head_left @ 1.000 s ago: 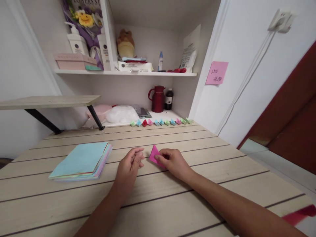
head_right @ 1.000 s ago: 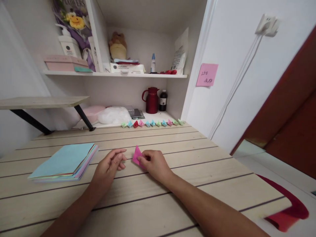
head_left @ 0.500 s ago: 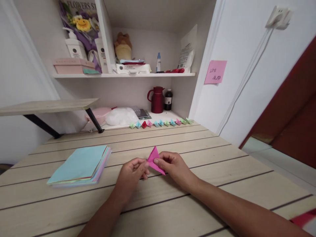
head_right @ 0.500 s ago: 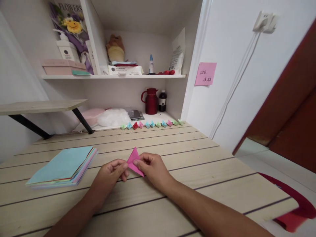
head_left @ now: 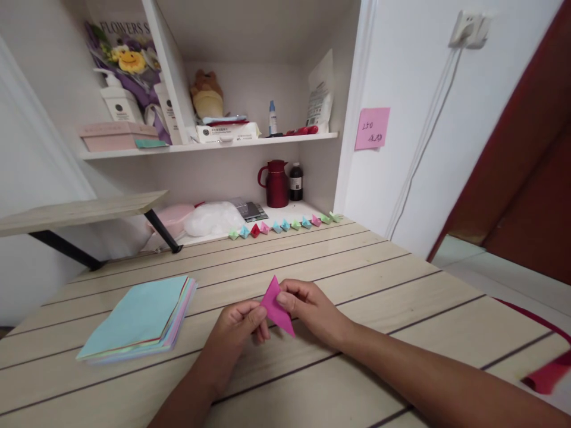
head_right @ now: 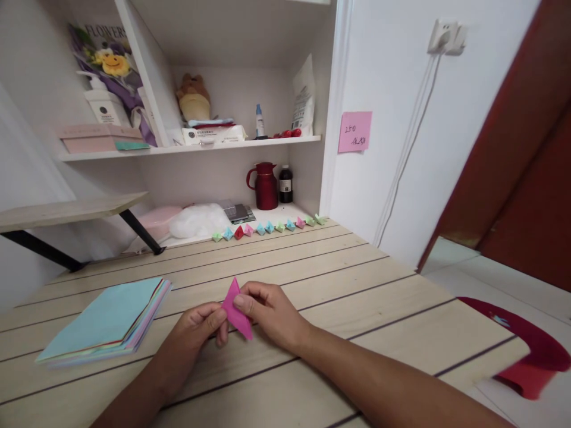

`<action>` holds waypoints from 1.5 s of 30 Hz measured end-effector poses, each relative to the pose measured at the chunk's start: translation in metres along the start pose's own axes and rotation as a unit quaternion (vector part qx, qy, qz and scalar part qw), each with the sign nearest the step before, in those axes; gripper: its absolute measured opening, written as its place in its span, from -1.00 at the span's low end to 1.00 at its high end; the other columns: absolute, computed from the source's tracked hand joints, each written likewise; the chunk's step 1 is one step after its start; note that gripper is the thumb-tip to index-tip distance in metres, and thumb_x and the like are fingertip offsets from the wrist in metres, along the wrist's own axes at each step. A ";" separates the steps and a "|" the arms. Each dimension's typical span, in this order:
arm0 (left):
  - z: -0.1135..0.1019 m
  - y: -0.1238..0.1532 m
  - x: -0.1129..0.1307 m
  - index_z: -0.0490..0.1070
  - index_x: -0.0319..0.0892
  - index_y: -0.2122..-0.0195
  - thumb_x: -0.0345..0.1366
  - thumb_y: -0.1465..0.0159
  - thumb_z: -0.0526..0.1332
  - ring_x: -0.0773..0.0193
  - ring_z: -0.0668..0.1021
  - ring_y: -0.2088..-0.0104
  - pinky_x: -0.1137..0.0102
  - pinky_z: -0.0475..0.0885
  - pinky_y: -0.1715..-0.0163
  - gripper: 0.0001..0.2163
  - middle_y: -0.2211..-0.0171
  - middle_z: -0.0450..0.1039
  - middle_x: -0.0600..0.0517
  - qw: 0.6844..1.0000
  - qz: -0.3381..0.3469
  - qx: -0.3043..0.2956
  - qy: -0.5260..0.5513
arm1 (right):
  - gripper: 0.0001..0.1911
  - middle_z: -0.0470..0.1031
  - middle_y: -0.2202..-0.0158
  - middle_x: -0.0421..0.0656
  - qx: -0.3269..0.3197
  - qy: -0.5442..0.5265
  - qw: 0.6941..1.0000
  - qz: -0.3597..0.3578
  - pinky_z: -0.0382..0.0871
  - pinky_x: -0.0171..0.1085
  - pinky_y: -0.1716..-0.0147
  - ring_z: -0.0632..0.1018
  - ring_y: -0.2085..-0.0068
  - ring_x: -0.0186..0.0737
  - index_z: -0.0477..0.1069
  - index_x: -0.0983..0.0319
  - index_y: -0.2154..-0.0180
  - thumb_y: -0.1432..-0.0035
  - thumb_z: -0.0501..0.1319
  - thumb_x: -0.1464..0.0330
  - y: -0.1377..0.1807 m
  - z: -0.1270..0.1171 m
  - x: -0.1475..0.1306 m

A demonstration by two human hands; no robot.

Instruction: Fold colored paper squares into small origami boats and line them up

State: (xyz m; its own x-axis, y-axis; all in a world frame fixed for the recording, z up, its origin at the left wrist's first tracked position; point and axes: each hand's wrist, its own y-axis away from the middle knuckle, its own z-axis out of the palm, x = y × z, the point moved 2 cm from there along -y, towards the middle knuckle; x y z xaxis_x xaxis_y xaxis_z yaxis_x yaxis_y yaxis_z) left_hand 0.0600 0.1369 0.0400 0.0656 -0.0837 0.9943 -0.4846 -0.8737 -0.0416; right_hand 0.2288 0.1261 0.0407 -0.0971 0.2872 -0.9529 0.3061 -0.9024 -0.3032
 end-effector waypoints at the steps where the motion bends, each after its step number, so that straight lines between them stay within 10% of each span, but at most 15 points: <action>1: 0.001 0.001 0.000 0.40 -0.18 0.60 -0.04 -0.24 0.19 0.32 0.37 0.48 0.43 0.25 0.36 -0.63 0.59 0.35 0.07 1.000 -0.001 -0.015 0.017 | -0.59 0.37 0.45 -0.20 -0.007 -0.021 1.000 -0.006 0.28 -0.32 0.36 0.36 0.41 -0.32 0.40 0.27 0.35 -0.21 0.18 0.03 0.000 0.001 -0.003; 11: -0.002 0.001 -0.003 0.38 -0.19 0.59 -0.08 -0.29 0.15 0.25 0.36 0.37 0.36 0.27 0.22 -0.63 0.51 0.33 0.03 0.990 -0.008 -0.092 0.110 | -0.54 0.48 0.38 -0.14 -0.108 -0.130 0.985 -0.019 0.34 -0.25 0.31 0.52 0.36 -0.24 0.36 0.27 0.09 -0.19 0.20 0.03 0.004 0.010 -0.011; 45: -0.003 0.002 -0.002 0.37 -0.21 0.57 -0.18 -0.34 0.11 0.20 0.49 0.27 0.35 0.31 0.18 -0.64 0.41 0.52 -0.06 0.978 -0.021 -0.101 0.182 | -0.58 0.43 0.40 -0.27 -0.104 -0.211 0.972 -0.009 0.45 -0.38 0.49 0.53 0.48 -0.39 0.46 0.18 0.01 -0.07 0.40 0.34 0.000 0.003 0.003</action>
State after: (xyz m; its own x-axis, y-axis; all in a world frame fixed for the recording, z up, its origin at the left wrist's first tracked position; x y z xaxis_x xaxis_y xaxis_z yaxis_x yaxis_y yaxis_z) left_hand 0.0568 0.1371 0.0383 -0.2088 0.1581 0.9651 -0.6531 -0.7571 -0.0173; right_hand 0.2254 0.1262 0.0382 -0.4700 0.1064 -0.8762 0.4808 -0.8016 -0.3553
